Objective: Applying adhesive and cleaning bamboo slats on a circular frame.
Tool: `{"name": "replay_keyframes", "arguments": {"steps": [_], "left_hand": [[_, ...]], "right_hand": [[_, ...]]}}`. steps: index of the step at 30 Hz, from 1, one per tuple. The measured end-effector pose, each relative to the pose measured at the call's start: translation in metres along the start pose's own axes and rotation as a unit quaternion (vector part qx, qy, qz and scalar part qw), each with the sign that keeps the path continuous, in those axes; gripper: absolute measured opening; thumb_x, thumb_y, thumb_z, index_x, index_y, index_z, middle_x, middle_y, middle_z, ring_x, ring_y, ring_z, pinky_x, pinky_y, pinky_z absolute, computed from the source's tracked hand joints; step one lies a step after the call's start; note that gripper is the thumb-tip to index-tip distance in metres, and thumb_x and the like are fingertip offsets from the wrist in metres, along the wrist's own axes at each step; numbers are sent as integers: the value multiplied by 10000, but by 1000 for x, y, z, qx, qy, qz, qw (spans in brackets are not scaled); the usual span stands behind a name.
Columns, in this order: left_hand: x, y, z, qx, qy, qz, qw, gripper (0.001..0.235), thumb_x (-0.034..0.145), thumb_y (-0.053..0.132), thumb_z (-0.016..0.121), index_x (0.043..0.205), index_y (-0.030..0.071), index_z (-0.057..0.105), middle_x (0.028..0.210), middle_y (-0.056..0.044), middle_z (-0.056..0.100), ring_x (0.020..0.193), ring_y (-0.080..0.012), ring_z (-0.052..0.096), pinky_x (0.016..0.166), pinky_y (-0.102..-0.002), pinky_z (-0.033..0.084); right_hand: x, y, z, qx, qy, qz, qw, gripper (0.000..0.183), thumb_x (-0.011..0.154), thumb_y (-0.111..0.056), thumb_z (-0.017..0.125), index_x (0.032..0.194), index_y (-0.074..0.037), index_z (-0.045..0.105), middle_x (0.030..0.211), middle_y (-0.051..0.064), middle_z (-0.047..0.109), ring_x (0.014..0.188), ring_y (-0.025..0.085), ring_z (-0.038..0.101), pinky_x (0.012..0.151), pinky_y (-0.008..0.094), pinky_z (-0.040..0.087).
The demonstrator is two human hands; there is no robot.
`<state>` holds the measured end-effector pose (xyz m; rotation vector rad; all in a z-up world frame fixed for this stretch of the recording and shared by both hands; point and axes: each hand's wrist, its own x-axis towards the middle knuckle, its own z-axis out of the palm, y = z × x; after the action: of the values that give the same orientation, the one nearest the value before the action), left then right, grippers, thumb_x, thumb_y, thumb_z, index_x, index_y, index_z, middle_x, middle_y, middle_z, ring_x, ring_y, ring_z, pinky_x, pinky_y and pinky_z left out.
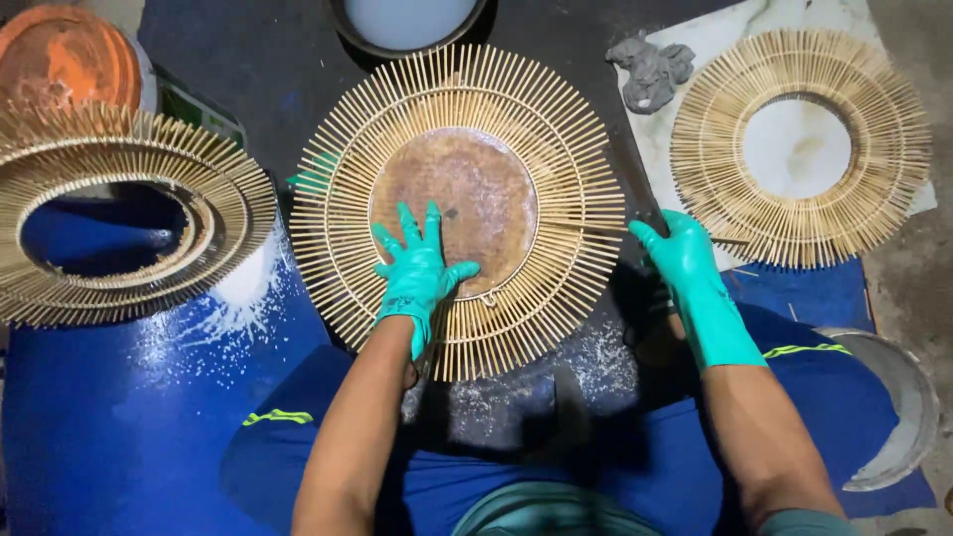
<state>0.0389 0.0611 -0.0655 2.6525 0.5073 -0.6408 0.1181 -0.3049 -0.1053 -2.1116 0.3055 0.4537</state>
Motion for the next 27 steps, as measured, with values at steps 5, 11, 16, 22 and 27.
{"name": "replay_keyframes", "arguments": {"steps": [5, 11, 16, 22, 27], "left_hand": [[-1, 6, -8, 5, -2, -1, 1000, 1255, 701, 677, 809, 1645, 306, 70, 1712, -162, -130, 1490, -620, -109, 1015, -882, 192], [4, 7, -11, -2, -7, -2, 1000, 1239, 700, 633, 830, 1640, 331, 83, 1714, -141, -134, 1506, -590, -117, 1037, -861, 207], [71, -38, 62, 24, 83, 59, 995, 1280, 761, 779, 857, 1632, 231, 96, 1624, -263, -118, 1404, -643, -68, 1092, -870, 91], [-3, 21, -14, -1, -19, -48, 999, 1253, 705, 652, 820, 1645, 352, 47, 1724, -83, -147, 1490, -622, -112, 996, -894, 219], [5, 14, -16, -3, -31, -32, 999, 1263, 703, 609, 849, 1645, 349, 49, 1722, -81, -148, 1495, -610, -121, 1011, -891, 198]], "right_hand": [[-9, 2, -8, -12, 15, -67, 998, 312, 941, -268, 748, 1131, -21, 739, 800, 57, 723, 632, 145, 607, 562, 340, 490], [-31, -4, -25, 20, 39, -7, 999, 305, 967, -284, 712, 1101, -11, 719, 765, 74, 694, 559, 155, 598, 511, 339, 478], [-31, 4, -21, 85, 54, 9, 995, 299, 922, -261, 748, 1120, -41, 708, 749, 39, 683, 553, 149, 586, 495, 318, 471], [-21, -14, -11, 23, 54, 7, 998, 309, 918, -276, 764, 1138, -62, 727, 716, 52, 658, 539, 144, 542, 478, 340, 428], [-6, -14, 1, -9, 16, -6, 1000, 297, 937, -288, 757, 1067, -22, 731, 719, 74, 664, 550, 157, 589, 506, 342, 467]]}}
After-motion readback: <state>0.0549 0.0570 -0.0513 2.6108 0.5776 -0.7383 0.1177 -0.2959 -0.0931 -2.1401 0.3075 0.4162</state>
